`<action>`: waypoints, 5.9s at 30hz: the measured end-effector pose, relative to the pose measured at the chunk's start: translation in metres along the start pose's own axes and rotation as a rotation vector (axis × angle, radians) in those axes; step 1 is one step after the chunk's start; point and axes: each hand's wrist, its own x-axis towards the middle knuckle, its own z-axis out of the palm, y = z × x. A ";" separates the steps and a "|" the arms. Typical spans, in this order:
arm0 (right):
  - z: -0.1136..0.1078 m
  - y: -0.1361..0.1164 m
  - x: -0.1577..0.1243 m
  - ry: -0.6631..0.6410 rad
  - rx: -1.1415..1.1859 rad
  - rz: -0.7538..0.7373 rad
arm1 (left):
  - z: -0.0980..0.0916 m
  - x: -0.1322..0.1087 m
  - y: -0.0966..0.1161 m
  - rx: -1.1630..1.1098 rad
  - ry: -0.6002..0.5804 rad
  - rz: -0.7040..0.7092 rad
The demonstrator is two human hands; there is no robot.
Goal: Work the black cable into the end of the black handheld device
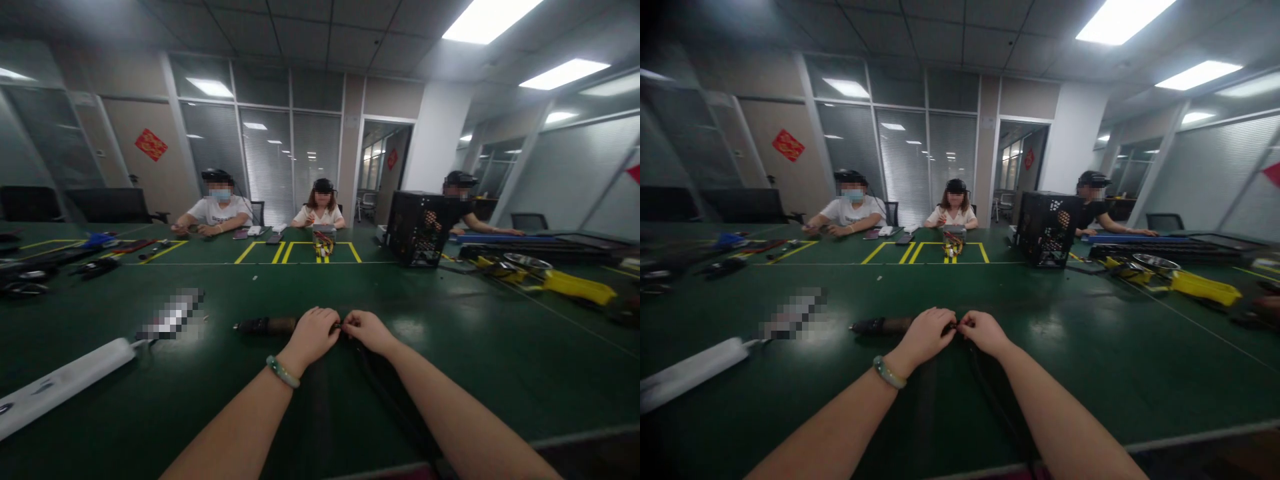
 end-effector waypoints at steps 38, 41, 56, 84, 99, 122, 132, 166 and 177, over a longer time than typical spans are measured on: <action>-0.004 0.000 0.002 0.059 -0.088 0.029 | 0.005 0.007 0.000 0.076 -0.061 -0.049; -0.003 0.002 0.001 0.055 -0.073 0.012 | 0.005 0.007 0.002 0.091 -0.061 -0.064; -0.004 -0.002 -0.005 0.005 -0.065 0.040 | 0.005 0.001 0.003 0.011 -0.020 -0.046; -0.003 0.003 -0.003 0.008 -0.080 0.021 | 0.005 -0.001 0.003 -0.002 0.013 -0.070; -0.002 0.001 -0.003 -0.006 -0.042 0.026 | 0.000 -0.003 0.004 -0.027 -0.010 -0.028; -0.002 0.001 -0.003 -0.014 -0.071 0.018 | -0.001 0.000 0.006 0.033 -0.034 -0.049; -0.008 0.001 -0.007 -0.074 -0.103 -0.009 | -0.003 0.000 0.007 0.008 -0.030 -0.046; -0.002 0.008 0.000 -0.015 -0.076 -0.005 | -0.001 0.001 0.005 0.033 -0.053 -0.077; -0.002 0.002 -0.003 -0.019 -0.093 0.003 | 0.002 0.001 0.007 0.052 -0.040 -0.054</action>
